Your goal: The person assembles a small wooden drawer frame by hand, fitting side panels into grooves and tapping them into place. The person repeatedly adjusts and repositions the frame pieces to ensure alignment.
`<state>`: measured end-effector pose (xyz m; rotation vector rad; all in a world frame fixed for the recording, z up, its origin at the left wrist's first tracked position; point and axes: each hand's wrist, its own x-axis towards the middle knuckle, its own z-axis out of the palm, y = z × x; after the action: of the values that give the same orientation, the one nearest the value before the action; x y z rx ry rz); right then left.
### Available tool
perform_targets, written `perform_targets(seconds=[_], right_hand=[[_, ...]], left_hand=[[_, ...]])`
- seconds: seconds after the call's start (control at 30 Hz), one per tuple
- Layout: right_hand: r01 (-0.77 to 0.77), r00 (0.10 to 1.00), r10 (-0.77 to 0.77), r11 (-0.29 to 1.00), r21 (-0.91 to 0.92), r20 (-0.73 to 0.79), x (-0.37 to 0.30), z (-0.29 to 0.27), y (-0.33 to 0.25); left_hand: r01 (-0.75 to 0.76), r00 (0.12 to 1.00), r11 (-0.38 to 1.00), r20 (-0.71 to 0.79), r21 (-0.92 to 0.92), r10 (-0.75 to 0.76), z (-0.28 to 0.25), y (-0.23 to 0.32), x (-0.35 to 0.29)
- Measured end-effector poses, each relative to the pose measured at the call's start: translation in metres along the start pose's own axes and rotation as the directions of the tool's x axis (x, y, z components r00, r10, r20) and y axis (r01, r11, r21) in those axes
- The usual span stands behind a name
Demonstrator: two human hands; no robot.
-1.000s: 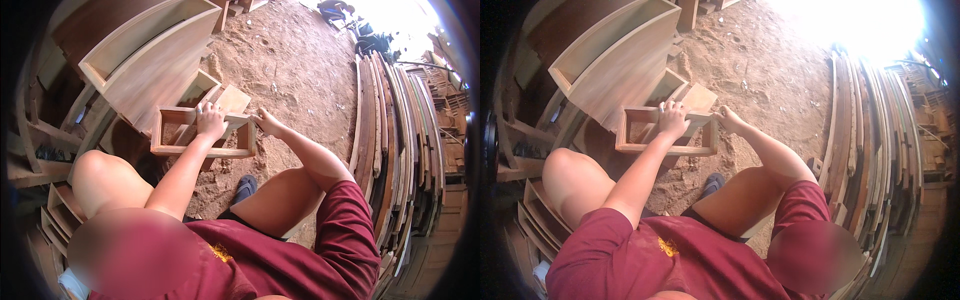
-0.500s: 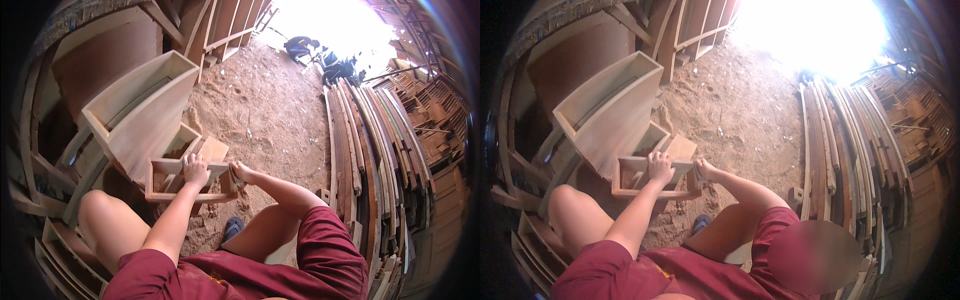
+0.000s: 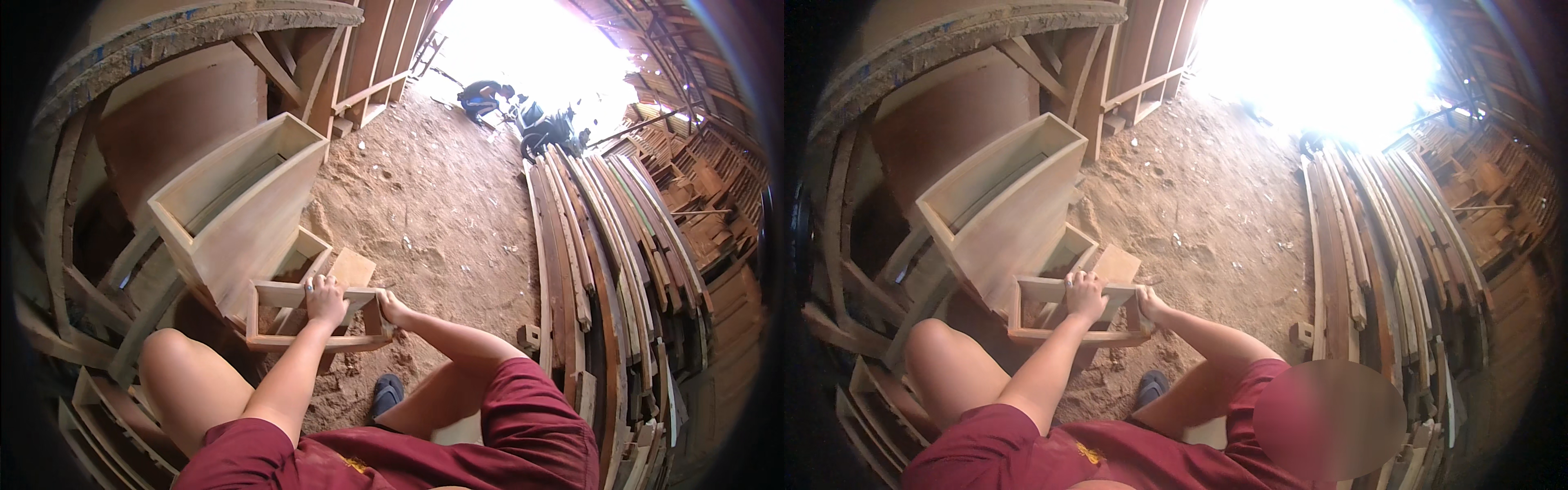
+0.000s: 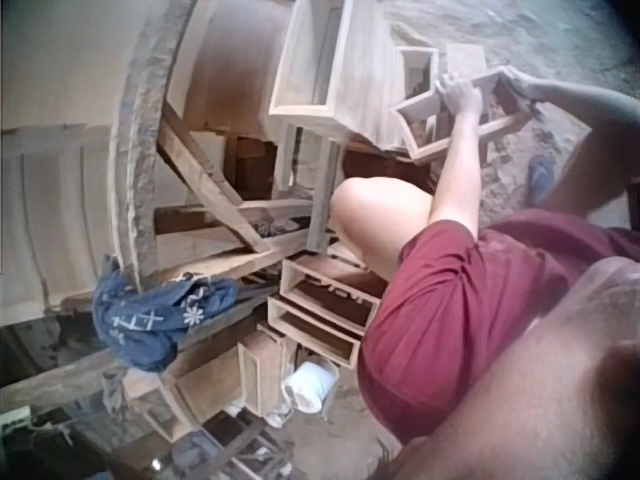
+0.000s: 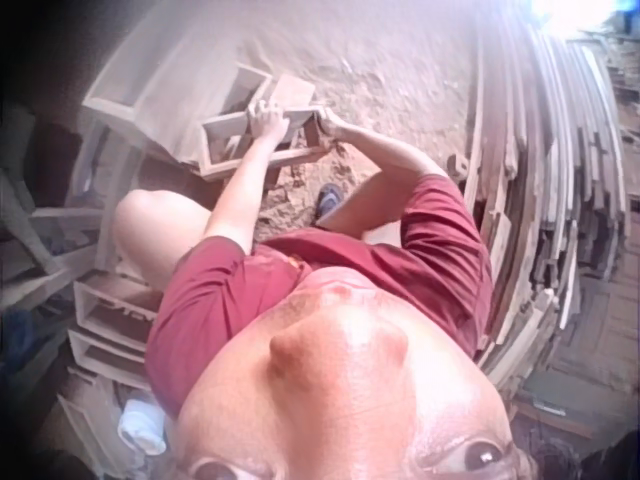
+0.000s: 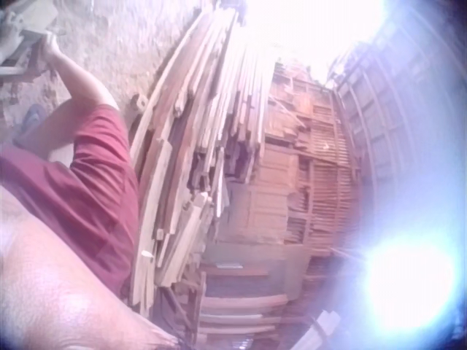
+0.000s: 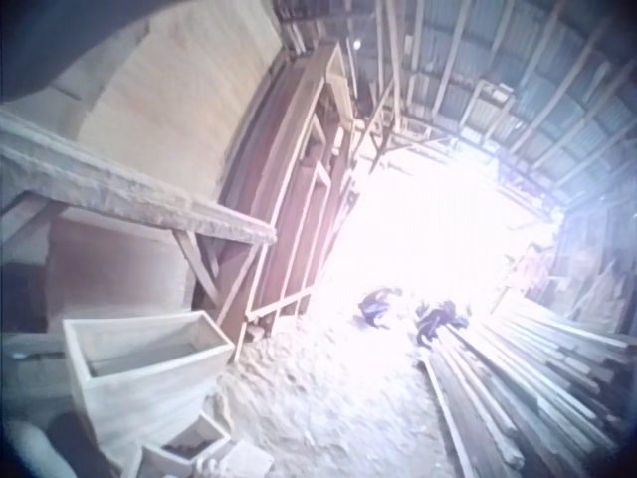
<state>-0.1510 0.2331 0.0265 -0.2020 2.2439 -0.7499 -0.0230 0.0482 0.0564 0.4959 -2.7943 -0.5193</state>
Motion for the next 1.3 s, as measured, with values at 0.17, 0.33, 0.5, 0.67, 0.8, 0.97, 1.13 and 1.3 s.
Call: perform_targets(seconds=[0.17, 0.33, 0.5, 0.67, 0.8, 0.97, 1.13, 1.3], right_hand=[[0.015, 0.999, -0.016, 1.0, -0.008, -0.034, -0.005, -0.009, -0.008], [0.002, 0.999, -0.001, 1.0, -0.006, 0.049, 0.0, -0.006, -0.028], [-0.061, 0.993, 0.076, 0.986, -0.153, 0.091, 0.0, -0.02, -0.029], [-0.041, 0.994, 0.048, 0.997, -0.069, 0.097, 0.009, -0.028, -0.044], [-0.036, 0.986, 0.054, 0.992, -0.118, 0.156, -0.012, -0.023, -0.048], [-0.026, 0.997, 0.037, 0.984, -0.176, 0.064, 0.003, -0.021, -0.015], [0.071, 0.996, -0.064, 0.991, -0.114, 0.061, -0.009, -0.011, -0.048], [0.084, 0.99, -0.093, 0.993, -0.08, -0.106, -0.024, 0.0, -0.02]], left_hand=[[-0.013, 1.0, 1.0, -0.025, -0.011, 0.013, 0.012, 0.003, 0.0], [-0.003, 1.0, 1.0, -0.026, 0.015, 0.003, 0.009, -0.007, 0.0], [-0.017, 1.0, 0.999, -0.02, -0.03, 0.017, 0.006, 0.002, -0.001], [-0.006, 1.0, 1.0, 0.012, -0.002, 0.006, 0.004, 0.004, 0.003], [0.008, 1.0, 1.0, 0.001, 0.002, -0.008, 0.001, -0.007, -0.003], [-0.009, 1.0, 1.0, 0.004, -0.03, 0.009, 0.004, 0.005, 0.004], [0.08, 0.996, 0.997, -0.049, 0.005, -0.08, 0.006, -0.009, 0.0], [0.061, 0.998, 0.998, -0.029, -0.014, -0.062, 0.01, 0.0, 0.0]])
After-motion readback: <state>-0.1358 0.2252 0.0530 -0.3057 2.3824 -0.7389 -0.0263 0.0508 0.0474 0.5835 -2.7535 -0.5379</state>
